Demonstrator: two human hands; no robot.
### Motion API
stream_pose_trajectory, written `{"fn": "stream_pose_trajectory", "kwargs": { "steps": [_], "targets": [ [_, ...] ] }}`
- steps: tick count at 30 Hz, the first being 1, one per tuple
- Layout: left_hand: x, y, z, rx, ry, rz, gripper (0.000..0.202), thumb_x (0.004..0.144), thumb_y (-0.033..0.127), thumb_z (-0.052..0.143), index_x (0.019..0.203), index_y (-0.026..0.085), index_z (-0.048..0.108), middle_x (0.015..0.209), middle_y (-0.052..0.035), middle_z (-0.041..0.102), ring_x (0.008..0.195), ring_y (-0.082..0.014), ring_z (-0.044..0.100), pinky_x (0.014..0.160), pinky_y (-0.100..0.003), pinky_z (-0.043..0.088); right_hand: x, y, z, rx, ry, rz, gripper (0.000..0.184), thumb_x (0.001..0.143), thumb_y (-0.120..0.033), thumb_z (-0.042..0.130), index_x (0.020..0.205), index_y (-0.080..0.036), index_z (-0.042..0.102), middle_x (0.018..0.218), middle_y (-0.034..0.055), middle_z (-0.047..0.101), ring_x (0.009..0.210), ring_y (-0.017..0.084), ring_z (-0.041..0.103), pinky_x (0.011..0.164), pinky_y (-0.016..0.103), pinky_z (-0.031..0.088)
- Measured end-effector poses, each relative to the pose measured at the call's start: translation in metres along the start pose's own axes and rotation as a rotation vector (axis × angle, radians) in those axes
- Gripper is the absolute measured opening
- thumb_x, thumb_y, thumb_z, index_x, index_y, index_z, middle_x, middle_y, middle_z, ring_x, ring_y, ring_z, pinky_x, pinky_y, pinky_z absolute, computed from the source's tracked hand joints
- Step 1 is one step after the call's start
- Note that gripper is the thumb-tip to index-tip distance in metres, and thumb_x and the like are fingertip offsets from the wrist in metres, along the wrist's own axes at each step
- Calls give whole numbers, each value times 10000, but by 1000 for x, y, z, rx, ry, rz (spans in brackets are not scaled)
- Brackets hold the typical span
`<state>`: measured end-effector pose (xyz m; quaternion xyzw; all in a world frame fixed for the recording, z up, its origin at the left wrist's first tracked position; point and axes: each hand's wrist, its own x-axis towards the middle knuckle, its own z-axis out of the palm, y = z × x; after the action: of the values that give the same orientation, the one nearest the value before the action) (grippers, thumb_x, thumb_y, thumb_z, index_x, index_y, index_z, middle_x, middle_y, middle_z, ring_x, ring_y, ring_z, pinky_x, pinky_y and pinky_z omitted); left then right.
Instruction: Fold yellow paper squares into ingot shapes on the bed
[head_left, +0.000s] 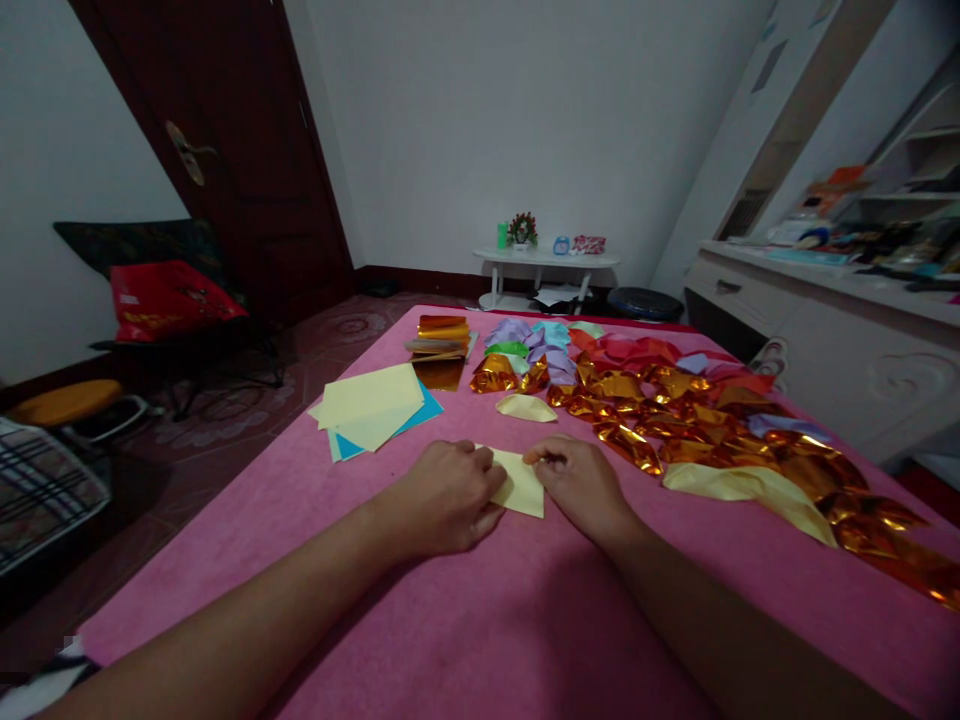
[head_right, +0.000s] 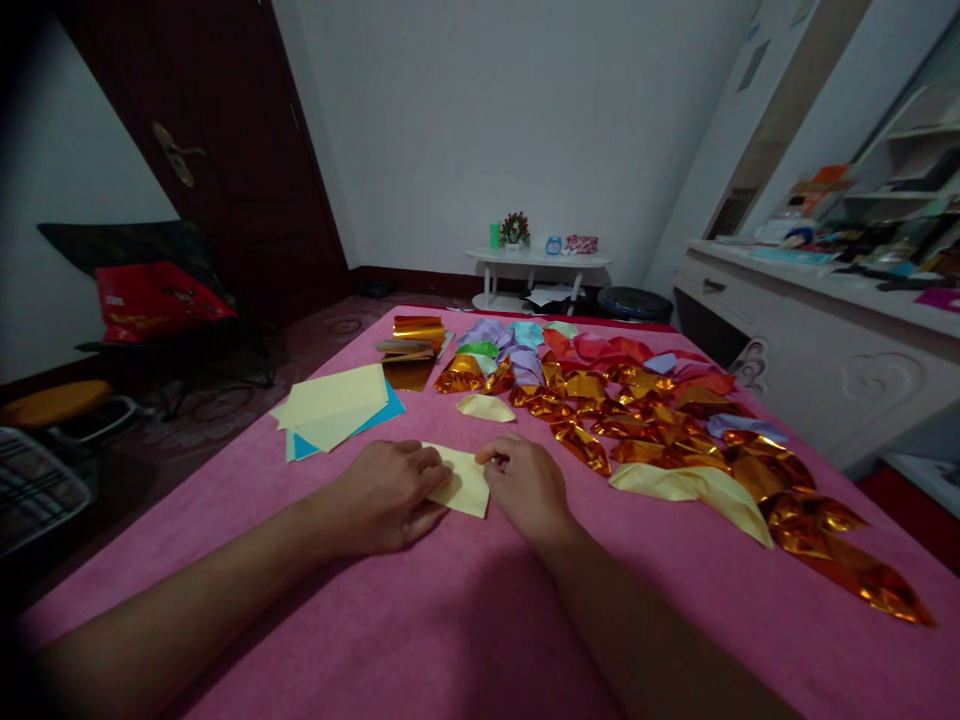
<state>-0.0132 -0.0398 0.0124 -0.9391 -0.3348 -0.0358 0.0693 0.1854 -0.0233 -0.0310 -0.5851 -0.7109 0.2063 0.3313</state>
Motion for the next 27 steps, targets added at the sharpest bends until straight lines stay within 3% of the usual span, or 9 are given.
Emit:
{"fn": "stream_pose_trajectory", "kwargs": {
  "steps": [6, 9, 13, 15, 19, 22, 27],
  "targets": [
    [1, 3, 8, 24, 41, -38, 110, 814, 153, 502, 826, 155, 612, 739, -63, 667, 639, -216, 630, 550, -298, 458, -1, 1, 1, 45, 31, -11, 239, 668, -98, 484, 722, -205, 691, 782, 16, 662, 637, 141, 581, 558, 234, 426],
    [-1, -10, 23, -141, 233, -104, 119, 806, 163, 535, 848, 172, 646, 755, -51, 697, 667, -203, 658, 584, -291, 490, -3, -4, -2, 129, 131, -136, 266, 650, -54, 461, 714, -204, 672, 838, 30, 625, 754, 159, 590, 623, 251, 454],
    [-2, -30, 39, -383, 561, -179, 273, 767, 61, 514, 952, 188, 669, 906, -47, 727, 786, -168, 682, 691, -270, 521, -9, -18, -10, 187, 238, -434, 312, 702, -37, 486, 879, -224, 664, 1025, 50, 614, 1015, 204, 560, 883, 363, 436],
    [-1, -32, 40, -420, 587, -130, 285, 754, 47, 517, 943, 188, 677, 901, -43, 727, 799, -163, 678, 716, -274, 522, -14, -25, -11, 112, 225, -561, 312, 727, -96, 575, 1001, -232, 637, 1056, 57, 633, 1025, 227, 560, 916, 410, 410],
    [-1, -24, 38, -401, 508, -1, 235, 757, 91, 559, 926, 188, 689, 826, -39, 722, 753, -168, 665, 697, -287, 518, -19, -28, -6, -36, 138, -732, 399, 745, -108, 611, 1126, -227, 596, 1029, 68, 683, 939, 226, 606, 874, 411, 424],
    [-2, -22, 38, -401, 519, 19, 262, 757, 85, 566, 962, 197, 684, 848, -35, 728, 776, -170, 670, 717, -295, 523, -18, -21, -2, -65, 163, -764, 374, 776, -38, 538, 1087, -227, 626, 953, 54, 716, 837, 196, 643, 795, 370, 458],
    [-2, -26, 36, -548, 681, -9, 240, 753, 69, 564, 921, 182, 693, 858, -42, 740, 762, -156, 690, 700, -272, 545, -18, -20, -7, 56, 267, -709, 263, 781, -73, 590, 962, -243, 675, 829, 17, 727, 731, 167, 660, 709, 326, 482]
  ]
}}
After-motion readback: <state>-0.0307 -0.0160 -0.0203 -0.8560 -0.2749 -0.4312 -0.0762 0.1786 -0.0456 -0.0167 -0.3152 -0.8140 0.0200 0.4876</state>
